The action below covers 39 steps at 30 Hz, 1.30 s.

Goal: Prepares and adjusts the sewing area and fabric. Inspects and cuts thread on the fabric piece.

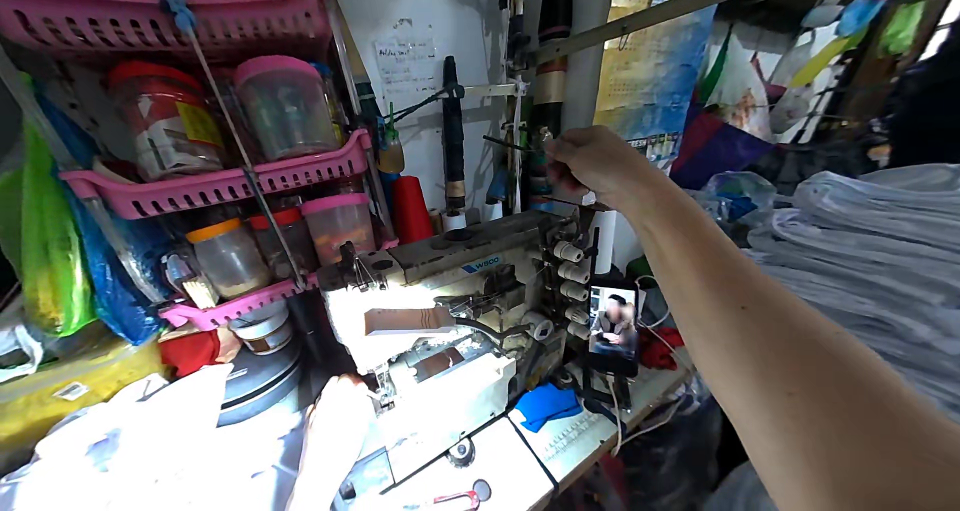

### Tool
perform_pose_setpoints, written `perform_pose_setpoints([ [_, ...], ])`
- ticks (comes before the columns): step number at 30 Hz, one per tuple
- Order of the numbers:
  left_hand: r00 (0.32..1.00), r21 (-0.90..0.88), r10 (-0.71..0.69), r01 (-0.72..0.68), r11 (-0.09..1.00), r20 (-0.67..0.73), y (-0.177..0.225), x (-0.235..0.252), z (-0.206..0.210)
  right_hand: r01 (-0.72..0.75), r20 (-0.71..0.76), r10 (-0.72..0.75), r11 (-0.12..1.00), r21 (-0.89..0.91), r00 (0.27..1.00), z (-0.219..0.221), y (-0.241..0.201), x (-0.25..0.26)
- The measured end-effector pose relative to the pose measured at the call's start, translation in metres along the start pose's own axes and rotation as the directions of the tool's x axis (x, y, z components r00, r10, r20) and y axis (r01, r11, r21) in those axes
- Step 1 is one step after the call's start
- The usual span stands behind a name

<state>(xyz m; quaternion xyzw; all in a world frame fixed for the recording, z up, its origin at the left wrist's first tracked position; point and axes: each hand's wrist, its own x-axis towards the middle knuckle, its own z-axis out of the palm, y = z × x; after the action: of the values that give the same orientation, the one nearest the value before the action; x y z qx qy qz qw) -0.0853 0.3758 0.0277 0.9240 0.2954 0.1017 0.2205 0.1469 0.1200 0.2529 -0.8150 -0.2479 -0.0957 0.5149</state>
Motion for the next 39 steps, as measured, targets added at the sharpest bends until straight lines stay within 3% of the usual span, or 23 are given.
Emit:
perform_pose_setpoints([
  [7, 1.000, -0.011, 0.017, -0.017, 1.000, -0.025, -0.009, 0.008, 0.007, 0.065, 0.027, -0.068, 0.995, 0.075, 0.997, -0.001, 0.011, 0.004],
  [14, 0.995, -0.023, 0.051, -0.053, 0.998, -0.084, -0.025, 0.018, 0.020, 0.183, -0.115, -0.212, 0.958, -0.220, 0.970, -0.004, 0.052, -0.070],
  [18, 0.991, -0.021, 0.070, -0.073, 0.997, -0.112, -0.028, 0.020, 0.023, 0.211, -0.086, -0.250, 0.924, -0.318, 0.964, 0.002, 0.082, -0.107],
  [24, 0.993, 0.008, 0.059, -0.059, 0.998, -0.105, -0.026, 0.020, 0.022, 0.193, -0.074, -0.234, 0.912, -0.363, 0.969, 0.013, 0.106, -0.118],
  [31, 0.991, 0.000, 0.070, -0.071, 0.998, -0.114, -0.026, 0.020, 0.024, 0.248, -0.160, -0.384, 0.809, -0.534, 0.909, 0.037, 0.128, -0.119],
  [33, 0.988, -0.003, 0.077, -0.079, 0.997, -0.132, -0.029, 0.022, 0.026, 0.181, -0.171, -0.334, 0.798, -0.575, 0.927, 0.036, 0.128, -0.114],
  [36, 0.987, -0.009, 0.089, -0.091, 0.996, -0.137, -0.032, 0.024, 0.029, -0.075, -0.200, 0.004, 0.933, -0.352, 0.980, 0.032, 0.116, -0.110],
  [37, 0.986, -0.008, 0.094, -0.096, 0.995, -0.139, -0.034, 0.025, 0.030, -0.097, -0.227, 0.024, 0.945, -0.314, 0.974, 0.031, 0.120, -0.111],
  [39, 0.988, -0.004, 0.085, -0.086, 0.996, -0.130, -0.037, 0.028, 0.031, 0.007, -0.261, -0.079, 0.964, -0.266, 0.962, 0.032, 0.131, -0.117],
])
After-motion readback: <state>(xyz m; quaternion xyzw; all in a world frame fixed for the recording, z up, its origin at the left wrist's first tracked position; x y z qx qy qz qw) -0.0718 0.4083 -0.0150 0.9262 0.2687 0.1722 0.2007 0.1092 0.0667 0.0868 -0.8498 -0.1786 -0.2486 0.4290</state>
